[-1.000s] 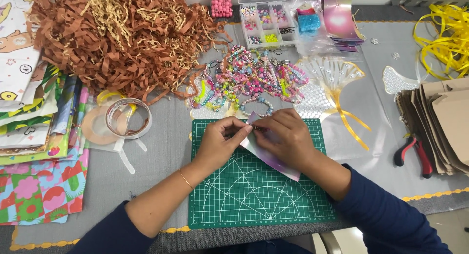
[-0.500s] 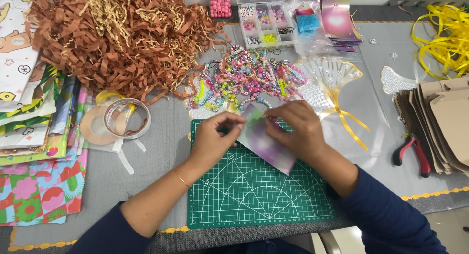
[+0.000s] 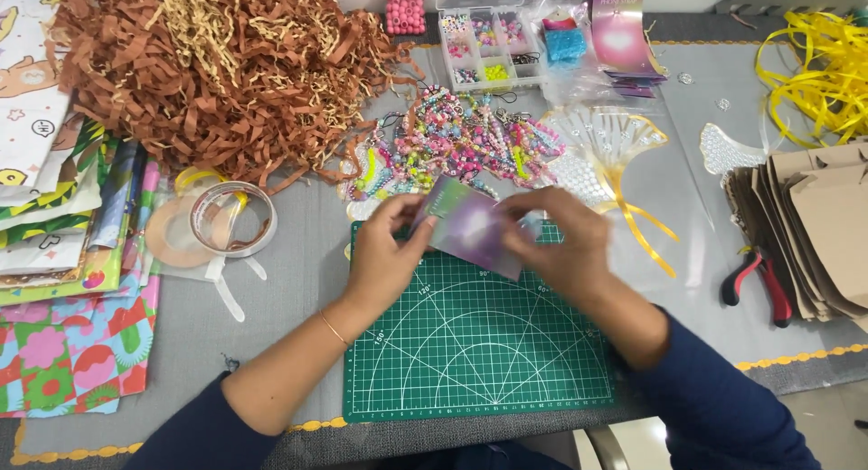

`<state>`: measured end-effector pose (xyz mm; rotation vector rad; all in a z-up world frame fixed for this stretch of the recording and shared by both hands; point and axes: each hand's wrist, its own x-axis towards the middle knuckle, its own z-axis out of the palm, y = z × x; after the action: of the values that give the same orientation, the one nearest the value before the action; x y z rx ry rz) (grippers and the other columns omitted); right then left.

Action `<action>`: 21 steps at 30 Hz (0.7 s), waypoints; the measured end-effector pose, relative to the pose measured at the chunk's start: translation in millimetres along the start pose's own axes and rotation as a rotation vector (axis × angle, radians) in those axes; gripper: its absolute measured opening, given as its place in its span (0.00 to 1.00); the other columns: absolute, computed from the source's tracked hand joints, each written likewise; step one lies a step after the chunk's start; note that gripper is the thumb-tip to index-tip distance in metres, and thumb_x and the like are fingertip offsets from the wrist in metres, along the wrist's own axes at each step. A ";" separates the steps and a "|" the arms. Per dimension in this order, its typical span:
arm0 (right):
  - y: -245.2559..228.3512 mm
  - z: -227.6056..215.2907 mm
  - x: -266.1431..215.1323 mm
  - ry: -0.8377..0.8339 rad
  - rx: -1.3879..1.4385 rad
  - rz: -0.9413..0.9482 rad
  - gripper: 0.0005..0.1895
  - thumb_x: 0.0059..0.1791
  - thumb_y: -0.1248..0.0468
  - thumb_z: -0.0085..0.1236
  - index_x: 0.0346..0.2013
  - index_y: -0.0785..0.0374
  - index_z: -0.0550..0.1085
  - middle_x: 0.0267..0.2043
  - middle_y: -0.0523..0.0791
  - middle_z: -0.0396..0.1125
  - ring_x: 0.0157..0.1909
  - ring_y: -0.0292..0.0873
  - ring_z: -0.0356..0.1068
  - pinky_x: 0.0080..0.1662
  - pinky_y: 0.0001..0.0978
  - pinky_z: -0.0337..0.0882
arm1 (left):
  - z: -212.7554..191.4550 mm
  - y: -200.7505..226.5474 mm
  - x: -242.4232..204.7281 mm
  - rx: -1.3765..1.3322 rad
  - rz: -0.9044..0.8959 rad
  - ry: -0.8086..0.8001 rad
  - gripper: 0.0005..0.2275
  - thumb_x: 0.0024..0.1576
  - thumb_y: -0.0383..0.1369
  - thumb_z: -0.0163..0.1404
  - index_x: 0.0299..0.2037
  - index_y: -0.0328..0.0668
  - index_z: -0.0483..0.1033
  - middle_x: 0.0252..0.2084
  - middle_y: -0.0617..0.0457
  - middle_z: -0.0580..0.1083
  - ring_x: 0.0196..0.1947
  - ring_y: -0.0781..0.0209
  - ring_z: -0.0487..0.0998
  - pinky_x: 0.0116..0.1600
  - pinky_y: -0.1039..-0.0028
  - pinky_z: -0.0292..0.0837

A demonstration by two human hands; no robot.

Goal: Attaching a beaded keychain to a decorative backing card by threading the string through a hole.

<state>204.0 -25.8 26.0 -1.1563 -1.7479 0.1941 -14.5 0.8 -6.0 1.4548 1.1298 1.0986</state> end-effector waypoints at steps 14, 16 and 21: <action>2.0 27.2 -9.0 -0.129 -0.093 -0.093 0.06 0.43 0.71 0.71 0.34 0.63 0.83 0.26 0.47 0.75 0.30 0.49 0.77 0.33 0.36 0.76 | 19.4 -13.9 -14.9 -0.444 -0.245 -0.133 0.08 0.63 0.25 0.47 0.48 0.26 0.71 0.44 0.32 0.74 0.48 0.38 0.80 0.46 0.51 0.85; 0.2 28.3 -9.5 -0.135 -0.050 -0.040 0.06 0.44 0.70 0.70 0.35 0.63 0.83 0.26 0.47 0.75 0.30 0.51 0.78 0.34 0.38 0.76 | 18.4 -11.1 -14.7 -0.450 -0.237 -0.124 0.07 0.63 0.25 0.47 0.47 0.26 0.70 0.44 0.32 0.74 0.48 0.38 0.80 0.47 0.51 0.85; -1.5 20.2 -3.3 -0.243 0.167 0.201 0.06 0.46 0.68 0.66 0.37 0.60 0.84 0.28 0.48 0.78 0.32 0.49 0.79 0.39 0.39 0.77 | 16.1 0.7 -15.0 -0.360 -0.176 -0.152 0.09 0.62 0.28 0.51 0.45 0.27 0.70 0.44 0.30 0.75 0.47 0.37 0.81 0.45 0.51 0.85</action>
<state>187.2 -22.0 14.8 -1.2232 -1.7833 0.6125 -1.2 -16.5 -9.0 1.1147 0.8818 0.9900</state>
